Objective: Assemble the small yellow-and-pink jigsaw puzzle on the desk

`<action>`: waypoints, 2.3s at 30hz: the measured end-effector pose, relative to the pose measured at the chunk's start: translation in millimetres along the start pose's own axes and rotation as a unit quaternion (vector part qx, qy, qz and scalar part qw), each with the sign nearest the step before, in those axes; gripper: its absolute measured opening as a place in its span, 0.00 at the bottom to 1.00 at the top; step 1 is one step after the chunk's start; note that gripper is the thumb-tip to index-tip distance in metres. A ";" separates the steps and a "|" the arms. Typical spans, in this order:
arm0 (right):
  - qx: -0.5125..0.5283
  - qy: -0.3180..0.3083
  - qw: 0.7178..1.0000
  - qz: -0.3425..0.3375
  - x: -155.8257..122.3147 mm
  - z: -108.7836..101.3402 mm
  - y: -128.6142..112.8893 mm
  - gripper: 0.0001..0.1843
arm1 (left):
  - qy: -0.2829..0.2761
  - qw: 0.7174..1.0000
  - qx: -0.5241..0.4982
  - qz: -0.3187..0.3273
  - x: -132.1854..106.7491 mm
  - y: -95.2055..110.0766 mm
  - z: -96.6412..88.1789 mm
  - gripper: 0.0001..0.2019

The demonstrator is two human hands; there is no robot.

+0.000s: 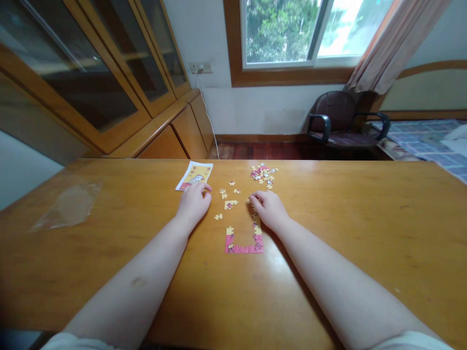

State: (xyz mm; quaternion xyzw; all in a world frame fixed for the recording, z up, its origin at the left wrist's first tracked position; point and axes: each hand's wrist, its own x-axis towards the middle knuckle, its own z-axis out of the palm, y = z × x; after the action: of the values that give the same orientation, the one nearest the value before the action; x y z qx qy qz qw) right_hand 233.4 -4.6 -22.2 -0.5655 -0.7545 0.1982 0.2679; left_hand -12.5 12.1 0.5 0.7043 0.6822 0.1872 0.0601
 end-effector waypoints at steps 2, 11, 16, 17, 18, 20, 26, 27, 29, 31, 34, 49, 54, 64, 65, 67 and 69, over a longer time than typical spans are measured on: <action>0.000 0.001 1.000 0.000 -0.2 0.4 1.0 0.15 | 0.004 1.000 0.021 -0.012 2.3 -2.2 -3.4 0.11; 0.004 -0.001 1.000 -0.003 0.2 1.3 1.1 0.15 | -0.094 0.987 0.038 0.126 -4.2 5.5 7.8 0.16; 0.004 -0.002 1.000 0.002 0.3 1.7 2.1 0.15 | -0.115 0.985 0.035 0.121 -2.1 5.3 8.9 0.13; 0.005 -0.002 1.000 0.002 0.3 1.7 2.1 0.15 | -0.116 0.985 0.035 0.121 -1.8 5.5 8.9 0.13; 0.005 -0.003 1.000 0.003 0.4 1.6 1.9 0.15 | -0.114 0.985 0.034 0.121 -1.8 5.9 8.8 0.13; 0.005 -0.004 1.000 0.004 0.7 1.2 1.3 0.14 | -0.105 0.987 0.032 0.119 -2.4 7.0 8.4 0.14; -0.001 -0.005 1.000 0.006 0.9 0.7 -0.8 0.15 | -0.089 0.991 0.053 0.080 -5.1 11.5 3.8 0.11; -0.001 -0.005 1.000 0.005 0.9 0.8 -0.8 0.15 | -0.094 0.991 0.057 0.073 -5.1 11.8 3.5 0.11; -0.001 -0.005 1.000 0.004 1.0 1.2 -0.5 0.14 | -0.101 0.991 0.059 0.063 -4.5 11.4 4.3 0.10; 0.000 -0.006 1.000 0.003 1.0 1.8 0.3 0.13 | -0.099 0.992 0.057 0.056 -3.6 10.0 6.0 0.09; 0.001 -0.005 1.000 0.005 1.0 2.6 1.6 0.13 | -0.102 0.992 0.055 0.045 -2.4 7.9 7.8 0.09; 0.008 -0.003 1.000 -0.001 0.0 3.2 1.9 0.14 | -0.153 0.986 0.050 0.050 -6.0 10.3 7.8 0.07; 0.009 -0.004 1.000 -0.002 0.0 2.5 0.2 0.13 | -0.151 0.986 0.038 0.057 -6.3 10.0 8.6 0.06; 0.011 -0.010 1.000 -0.013 0.8 3.6 1.3 0.13 | -0.171 0.978 -0.008 0.119 -6.2 11.4 9.3 0.04; 0.011 -0.010 1.000 -0.013 0.7 3.3 1.0 0.13 | -0.170 0.978 -0.013 0.122 -6.1 11.4 9.2 0.04; 0.010 -0.009 1.000 -0.015 0.6 3.0 0.4 0.13 | -0.163 0.979 -0.024 0.121 -6.0 10.8 9.1 0.05; 0.010 -0.008 1.000 -0.017 0.5 3.0 0.0 0.12 | -0.152 0.979 -0.041 0.129 -6.4 9.8 9.0 0.06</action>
State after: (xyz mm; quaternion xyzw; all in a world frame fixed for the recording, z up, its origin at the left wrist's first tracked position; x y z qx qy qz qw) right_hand 231.4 -4.0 -24.5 -0.5479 -0.7641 0.2058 0.2714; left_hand -0.1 6.7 -5.7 0.8037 0.5599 0.1118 0.1677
